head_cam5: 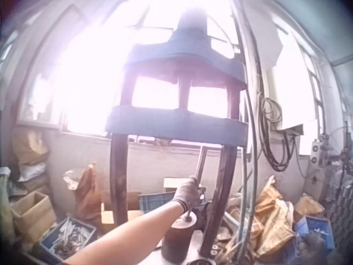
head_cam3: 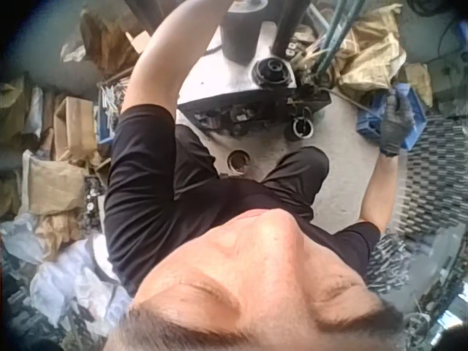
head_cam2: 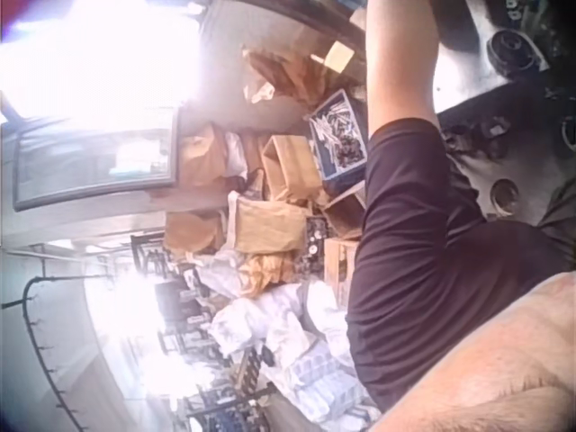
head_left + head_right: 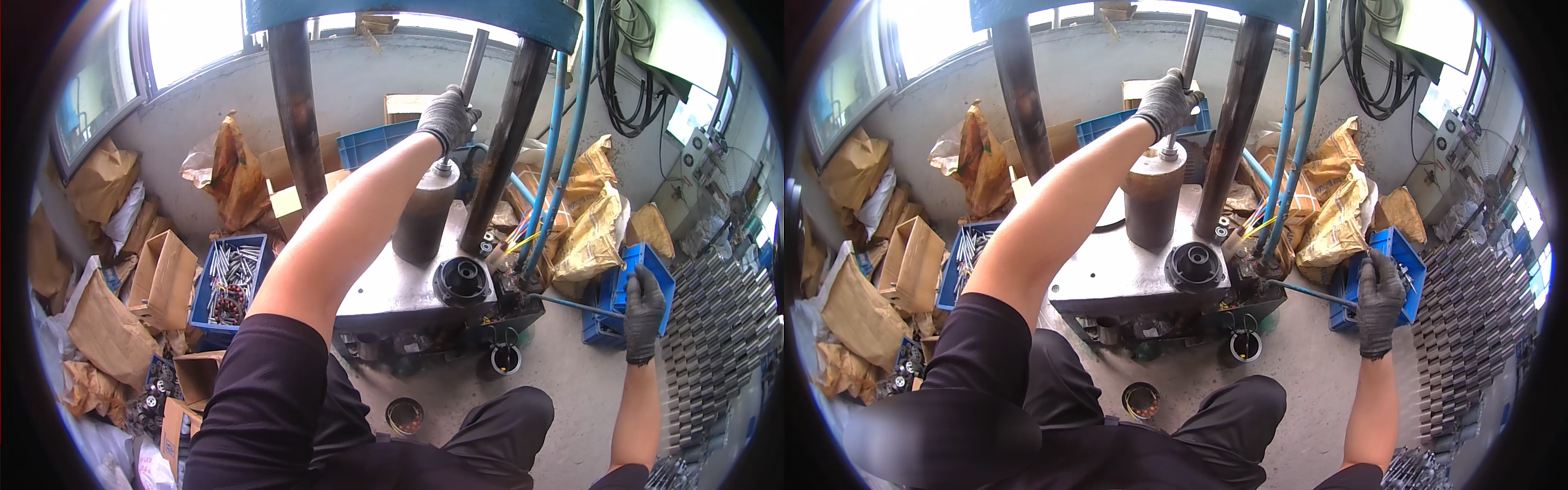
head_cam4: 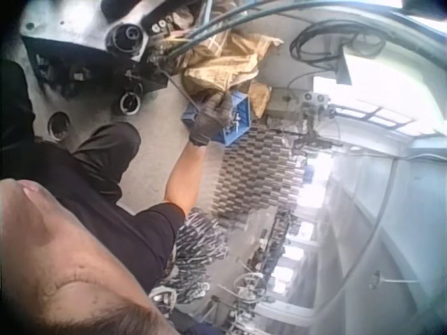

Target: The person assembles metal pins and bearings into cylindrical housings using a hydraulic press machine, then secures the components with a hammer.

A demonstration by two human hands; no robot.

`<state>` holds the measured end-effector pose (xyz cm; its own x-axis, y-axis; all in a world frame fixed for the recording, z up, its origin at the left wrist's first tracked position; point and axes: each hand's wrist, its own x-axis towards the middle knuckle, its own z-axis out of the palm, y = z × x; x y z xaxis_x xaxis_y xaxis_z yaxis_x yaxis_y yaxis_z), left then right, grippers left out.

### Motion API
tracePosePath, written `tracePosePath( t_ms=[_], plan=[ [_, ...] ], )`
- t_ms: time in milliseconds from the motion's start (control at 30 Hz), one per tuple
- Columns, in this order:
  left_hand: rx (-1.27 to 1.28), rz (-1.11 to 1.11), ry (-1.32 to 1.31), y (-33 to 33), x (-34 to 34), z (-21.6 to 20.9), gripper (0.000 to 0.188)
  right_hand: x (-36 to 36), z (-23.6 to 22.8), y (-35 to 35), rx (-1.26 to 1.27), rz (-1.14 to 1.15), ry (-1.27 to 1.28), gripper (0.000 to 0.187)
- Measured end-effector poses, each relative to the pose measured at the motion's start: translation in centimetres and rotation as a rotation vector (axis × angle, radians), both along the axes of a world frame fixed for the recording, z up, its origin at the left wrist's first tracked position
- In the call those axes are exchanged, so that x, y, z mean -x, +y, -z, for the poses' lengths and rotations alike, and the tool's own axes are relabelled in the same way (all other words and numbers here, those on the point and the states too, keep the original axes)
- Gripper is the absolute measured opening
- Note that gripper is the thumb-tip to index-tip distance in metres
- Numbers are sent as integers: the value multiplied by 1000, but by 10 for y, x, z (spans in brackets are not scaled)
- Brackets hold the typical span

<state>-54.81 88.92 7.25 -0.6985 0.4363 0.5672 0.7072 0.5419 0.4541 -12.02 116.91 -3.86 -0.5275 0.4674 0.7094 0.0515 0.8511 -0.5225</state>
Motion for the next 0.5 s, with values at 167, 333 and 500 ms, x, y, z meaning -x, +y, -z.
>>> tracePosePath(
  t_ms=[167,333,500],
  plan=[
    [-291,53,-171,-12,24,10,44,-21,3,-28,-33,-81,-159,42],
    [-374,157,-148,-10,43,28,41,-9,-7,-59,-54,-70,-335,46],
    [-108,18,-35,-4,-5,10,43,-19,-17,-75,39,-53,-423,45]
  ],
)
